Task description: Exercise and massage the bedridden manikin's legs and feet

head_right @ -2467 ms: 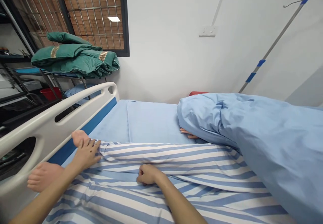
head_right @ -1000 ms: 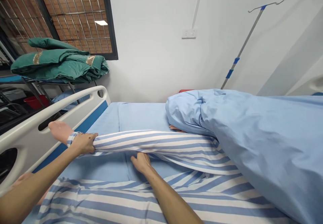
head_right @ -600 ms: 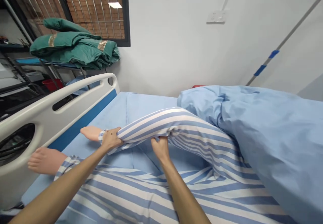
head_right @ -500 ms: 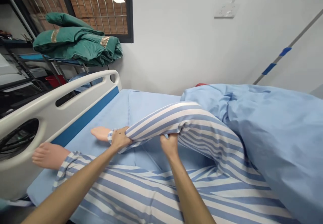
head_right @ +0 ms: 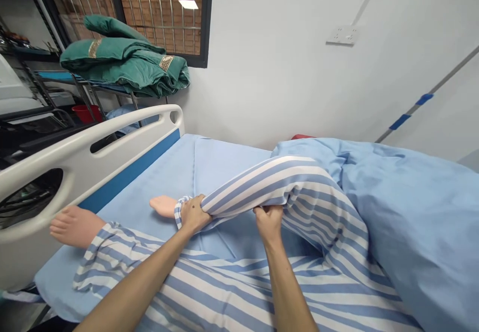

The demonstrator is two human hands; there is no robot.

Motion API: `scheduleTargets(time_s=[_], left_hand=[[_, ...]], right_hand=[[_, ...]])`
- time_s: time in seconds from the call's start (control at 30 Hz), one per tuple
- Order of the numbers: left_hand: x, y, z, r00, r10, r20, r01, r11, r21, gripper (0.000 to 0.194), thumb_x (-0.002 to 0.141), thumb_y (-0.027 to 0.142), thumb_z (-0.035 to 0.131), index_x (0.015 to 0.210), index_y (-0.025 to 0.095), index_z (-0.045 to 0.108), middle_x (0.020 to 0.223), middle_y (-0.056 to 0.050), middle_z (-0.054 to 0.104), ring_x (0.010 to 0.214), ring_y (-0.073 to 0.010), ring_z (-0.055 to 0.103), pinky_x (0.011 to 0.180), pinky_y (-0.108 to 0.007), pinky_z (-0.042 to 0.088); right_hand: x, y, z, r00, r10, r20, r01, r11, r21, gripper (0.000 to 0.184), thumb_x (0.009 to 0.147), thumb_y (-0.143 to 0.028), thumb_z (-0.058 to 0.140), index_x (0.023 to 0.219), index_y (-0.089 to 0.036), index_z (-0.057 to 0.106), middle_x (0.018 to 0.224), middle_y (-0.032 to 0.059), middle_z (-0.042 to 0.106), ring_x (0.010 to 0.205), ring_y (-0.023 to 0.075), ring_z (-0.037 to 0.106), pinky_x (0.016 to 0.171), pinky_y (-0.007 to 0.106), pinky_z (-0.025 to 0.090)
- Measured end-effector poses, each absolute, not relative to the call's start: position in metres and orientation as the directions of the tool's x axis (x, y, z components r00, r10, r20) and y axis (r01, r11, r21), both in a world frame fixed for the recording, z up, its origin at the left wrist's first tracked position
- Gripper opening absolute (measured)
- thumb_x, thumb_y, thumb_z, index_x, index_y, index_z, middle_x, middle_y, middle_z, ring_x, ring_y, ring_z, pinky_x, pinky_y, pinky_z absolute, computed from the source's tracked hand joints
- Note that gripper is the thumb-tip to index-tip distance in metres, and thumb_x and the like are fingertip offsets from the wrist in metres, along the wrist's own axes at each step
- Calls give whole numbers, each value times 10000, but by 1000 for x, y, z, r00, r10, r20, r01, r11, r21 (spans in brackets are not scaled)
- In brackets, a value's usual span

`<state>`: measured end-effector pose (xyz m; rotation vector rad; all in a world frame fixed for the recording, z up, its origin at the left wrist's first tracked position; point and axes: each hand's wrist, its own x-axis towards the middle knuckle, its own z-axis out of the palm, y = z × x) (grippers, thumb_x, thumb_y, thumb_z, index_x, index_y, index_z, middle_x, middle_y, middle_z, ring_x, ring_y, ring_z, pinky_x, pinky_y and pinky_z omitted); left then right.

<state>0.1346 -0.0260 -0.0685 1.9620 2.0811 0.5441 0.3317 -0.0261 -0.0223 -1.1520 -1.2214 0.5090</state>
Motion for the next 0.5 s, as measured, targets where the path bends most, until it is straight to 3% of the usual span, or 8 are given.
scheduleTargets(time_s=[0.13,0.27,0.5], left_hand=[[111,-24,-58,-3,997,77,940,-23,341,261,649,297,555,904,244,549,908,-44,657,912,-246,568,765,-348,352],[69,-21,-36,10,999,44,982,-19,188,311,625,264,542,936,245,542,952,-42,658,928,-243,569,785,-340,350],[6,-14,22,112,993,36,988,-107,-114,408,610,216,498,1015,233,537,959,-79,659,918,-270,566,813,-388,326]], right_hand=[[324,-27,-31,252,875,414,187,376,-908,157,586,-211,533,737,-170,530,696,20,572,712,163,533,738,322,457],[310,-28,-46,83,938,338,102,329,-939,245,626,-233,519,858,-158,544,899,71,616,866,194,562,805,334,451],[286,-37,-73,-213,968,134,6,138,-990,465,628,-228,543,1091,-185,523,1190,103,528,1058,242,519,825,335,449]])
